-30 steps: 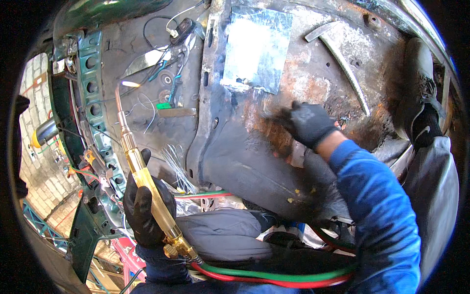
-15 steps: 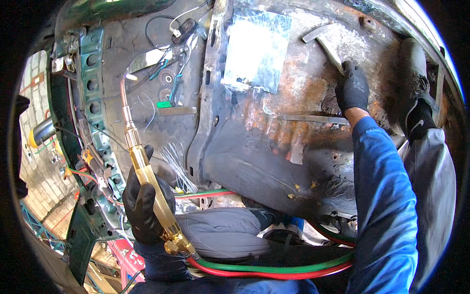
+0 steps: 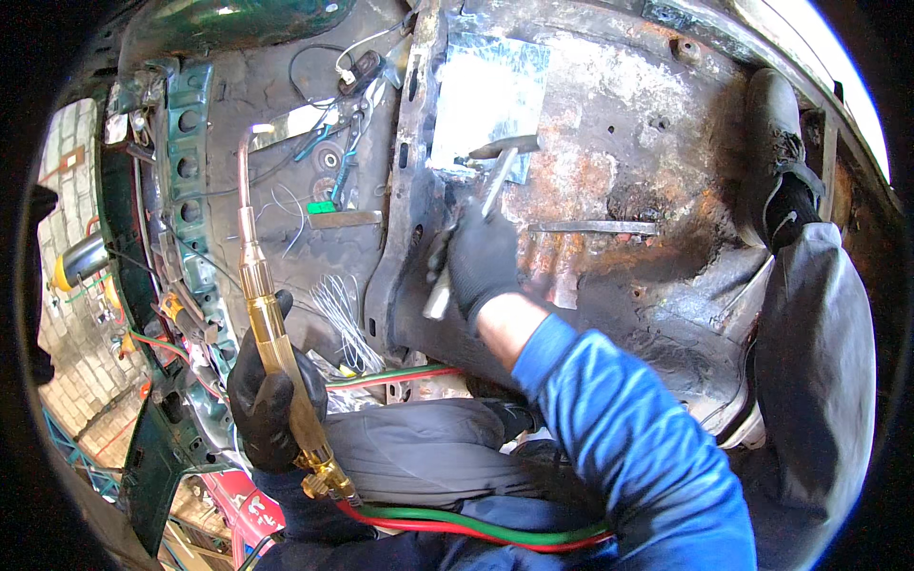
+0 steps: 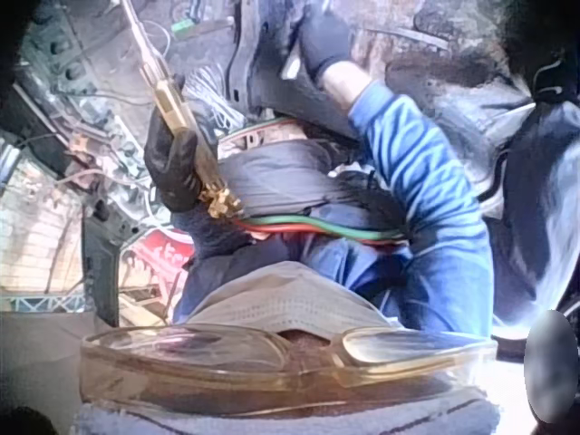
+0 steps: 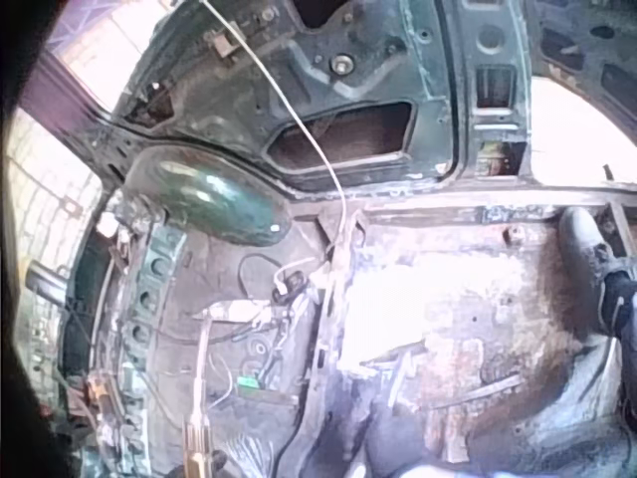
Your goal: The person uses a welding torch to join a metal patch to a car floor panel. They feed a welding rod into the flame, create a weld bead, and then use a hammer to tap the weld area.
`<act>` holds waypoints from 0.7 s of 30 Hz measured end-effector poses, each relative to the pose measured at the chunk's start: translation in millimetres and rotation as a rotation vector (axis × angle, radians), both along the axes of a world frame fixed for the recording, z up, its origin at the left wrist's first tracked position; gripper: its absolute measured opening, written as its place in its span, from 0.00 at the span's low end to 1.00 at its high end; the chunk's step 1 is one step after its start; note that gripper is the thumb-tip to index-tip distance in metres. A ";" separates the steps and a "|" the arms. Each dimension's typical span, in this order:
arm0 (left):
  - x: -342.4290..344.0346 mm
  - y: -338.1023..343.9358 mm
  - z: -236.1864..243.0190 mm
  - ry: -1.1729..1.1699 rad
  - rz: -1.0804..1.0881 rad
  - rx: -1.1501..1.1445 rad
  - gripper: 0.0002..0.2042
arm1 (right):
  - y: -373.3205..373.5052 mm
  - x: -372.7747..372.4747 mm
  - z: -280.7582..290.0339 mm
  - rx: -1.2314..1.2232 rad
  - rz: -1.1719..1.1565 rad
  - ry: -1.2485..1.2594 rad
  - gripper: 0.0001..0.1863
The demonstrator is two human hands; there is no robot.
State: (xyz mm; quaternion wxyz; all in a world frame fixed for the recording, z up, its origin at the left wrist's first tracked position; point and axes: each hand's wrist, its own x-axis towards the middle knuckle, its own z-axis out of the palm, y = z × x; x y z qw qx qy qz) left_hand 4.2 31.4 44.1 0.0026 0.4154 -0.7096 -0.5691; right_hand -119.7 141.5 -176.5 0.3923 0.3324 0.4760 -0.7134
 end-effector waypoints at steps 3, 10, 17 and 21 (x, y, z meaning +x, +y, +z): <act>2.2 -10.1 -0.1 -0.059 -0.051 0.032 0.45 | -13.2 27.2 -22.9 -0.127 -0.099 -0.082 0.20; 14.5 -19.8 -1.8 -0.061 0.003 0.003 0.52 | -27.1 24.6 1.8 0.086 0.096 0.014 0.23; 8.5 -19.0 -8.1 -0.046 0.004 -0.016 0.52 | -54.9 44.9 -31.8 0.193 0.114 0.126 0.25; 4.6 -17.2 -1.5 -0.139 0.013 -0.025 0.51 | -63.9 45.9 -26.2 0.300 0.201 0.229 0.23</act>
